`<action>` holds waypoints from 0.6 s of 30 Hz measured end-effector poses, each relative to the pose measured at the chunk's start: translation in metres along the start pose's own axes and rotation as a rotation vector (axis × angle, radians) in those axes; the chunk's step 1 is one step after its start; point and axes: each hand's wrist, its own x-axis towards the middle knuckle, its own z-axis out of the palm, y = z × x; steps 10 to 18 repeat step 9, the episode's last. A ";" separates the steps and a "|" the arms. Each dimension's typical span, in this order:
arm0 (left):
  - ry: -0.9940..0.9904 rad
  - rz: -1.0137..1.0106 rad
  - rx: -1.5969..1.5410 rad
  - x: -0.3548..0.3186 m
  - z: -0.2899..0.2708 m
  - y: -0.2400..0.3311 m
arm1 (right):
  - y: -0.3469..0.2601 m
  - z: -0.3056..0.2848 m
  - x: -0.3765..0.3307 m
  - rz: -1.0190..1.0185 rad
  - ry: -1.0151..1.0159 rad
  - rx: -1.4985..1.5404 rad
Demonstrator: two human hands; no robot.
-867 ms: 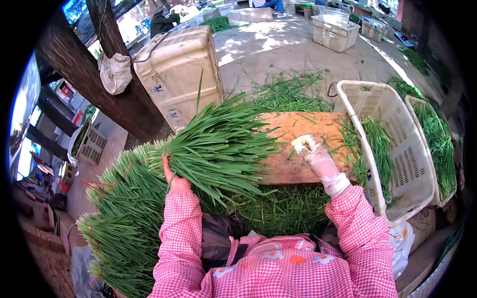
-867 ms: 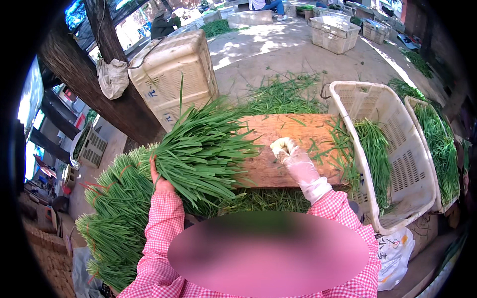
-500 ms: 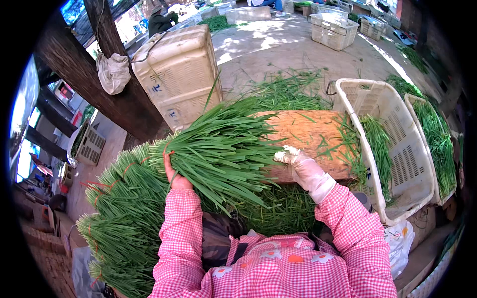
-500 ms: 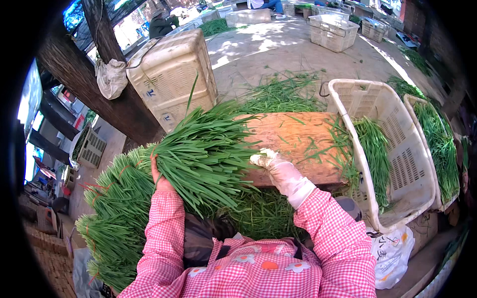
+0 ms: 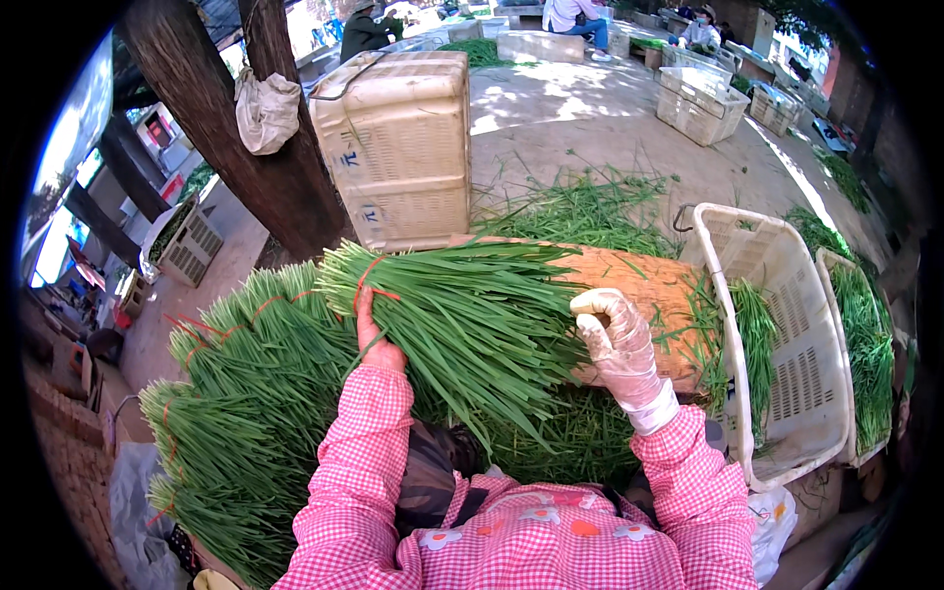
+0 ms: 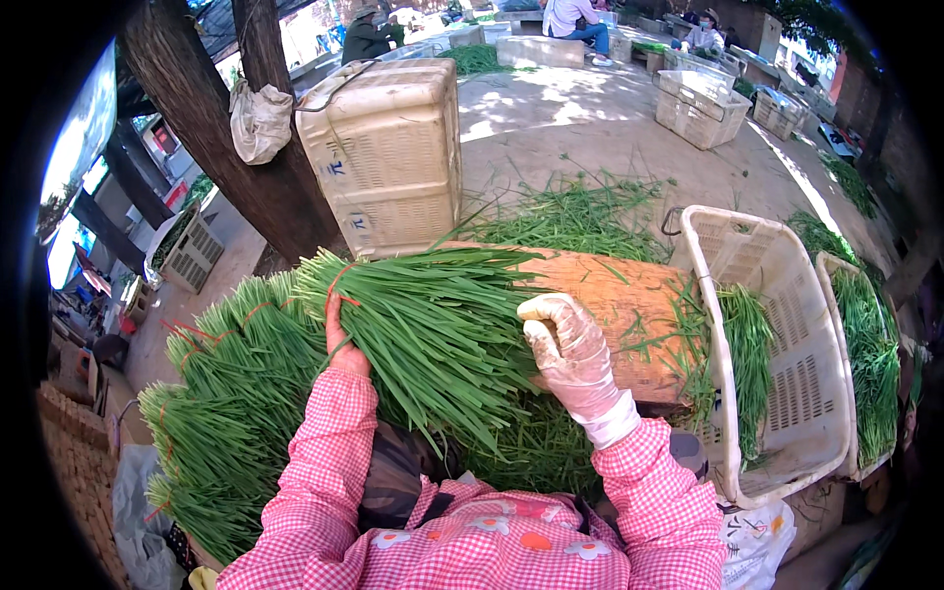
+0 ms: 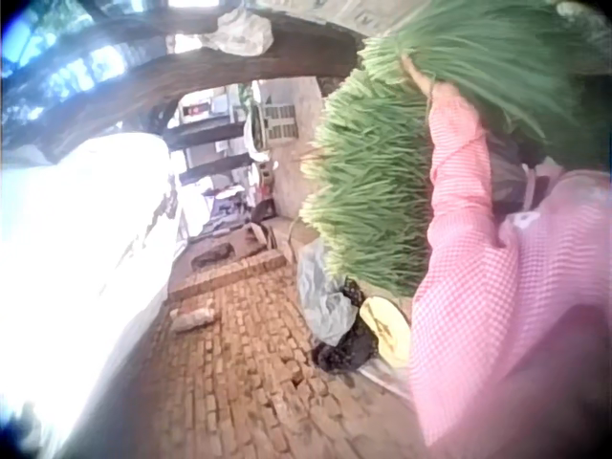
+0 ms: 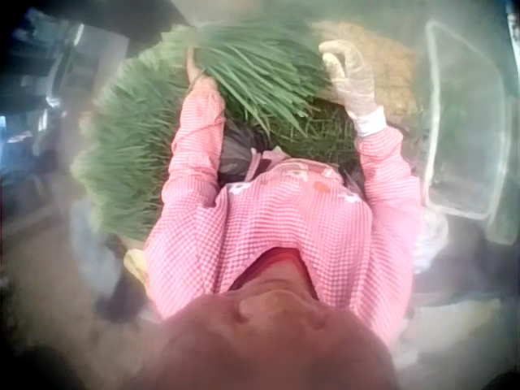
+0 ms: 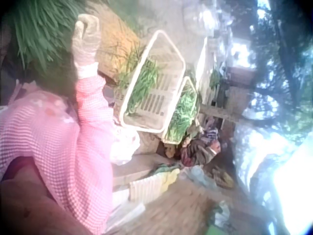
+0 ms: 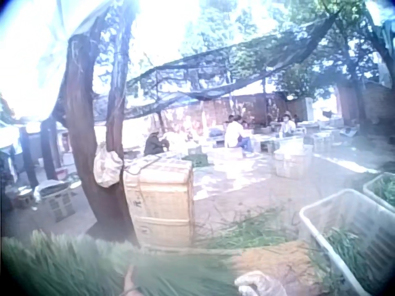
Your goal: The person bundles bunches of green vegetables by hand using red elastic bands on a wooden board.
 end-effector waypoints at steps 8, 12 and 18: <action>0.083 -0.078 0.087 -0.018 0.009 -0.011 | -0.014 0.002 -0.001 0.542 -1.061 -0.580; 0.102 -0.003 0.061 -0.018 0.004 0.013 | -0.035 -0.007 0.018 0.618 -1.326 -0.670; 0.102 -0.003 0.061 -0.018 0.004 0.013 | -0.035 -0.007 0.018 0.618 -1.326 -0.670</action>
